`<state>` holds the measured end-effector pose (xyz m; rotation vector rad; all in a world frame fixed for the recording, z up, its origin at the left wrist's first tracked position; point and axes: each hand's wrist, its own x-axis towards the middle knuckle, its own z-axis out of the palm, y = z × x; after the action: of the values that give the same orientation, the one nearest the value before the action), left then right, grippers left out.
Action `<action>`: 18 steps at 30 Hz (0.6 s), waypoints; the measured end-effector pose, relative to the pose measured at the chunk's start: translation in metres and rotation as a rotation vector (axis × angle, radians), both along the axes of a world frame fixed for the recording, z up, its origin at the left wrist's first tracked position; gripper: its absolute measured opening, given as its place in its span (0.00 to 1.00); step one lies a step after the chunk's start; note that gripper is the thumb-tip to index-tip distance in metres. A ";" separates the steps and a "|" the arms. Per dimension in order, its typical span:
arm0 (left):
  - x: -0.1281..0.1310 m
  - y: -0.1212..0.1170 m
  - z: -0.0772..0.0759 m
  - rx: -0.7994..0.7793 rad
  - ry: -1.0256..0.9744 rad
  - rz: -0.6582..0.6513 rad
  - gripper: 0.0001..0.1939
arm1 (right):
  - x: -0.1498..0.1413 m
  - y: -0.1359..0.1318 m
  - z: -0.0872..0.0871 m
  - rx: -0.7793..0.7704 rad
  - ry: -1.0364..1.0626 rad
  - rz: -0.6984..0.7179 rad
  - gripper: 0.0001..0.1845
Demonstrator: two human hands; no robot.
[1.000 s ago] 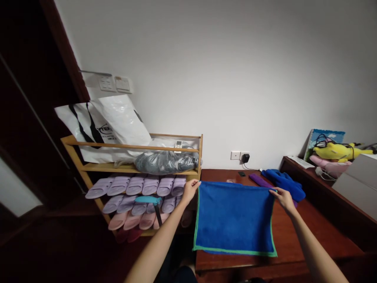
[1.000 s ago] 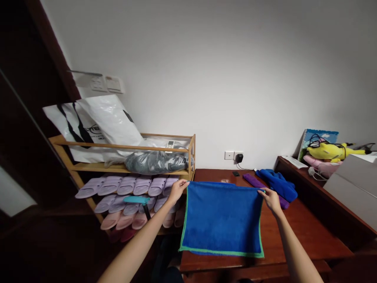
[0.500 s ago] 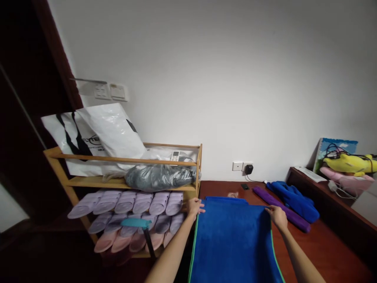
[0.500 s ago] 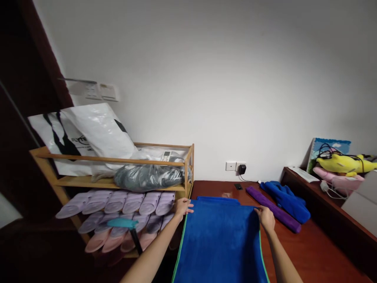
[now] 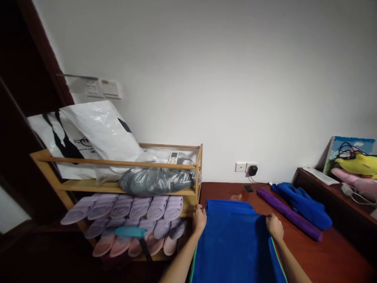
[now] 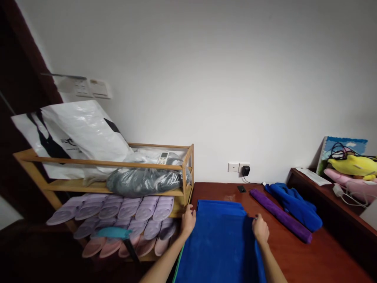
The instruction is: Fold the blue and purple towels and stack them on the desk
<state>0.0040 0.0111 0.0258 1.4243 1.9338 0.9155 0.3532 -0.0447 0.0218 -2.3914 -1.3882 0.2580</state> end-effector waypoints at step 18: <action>0.005 -0.048 -0.026 0.088 0.575 -0.499 0.29 | -0.020 -0.025 -0.064 -0.132 -0.046 0.265 0.38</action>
<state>0.0093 -0.0365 0.0000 2.2712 1.7675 0.3809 0.3329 -0.0693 -0.0424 -2.3244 -1.7621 0.3754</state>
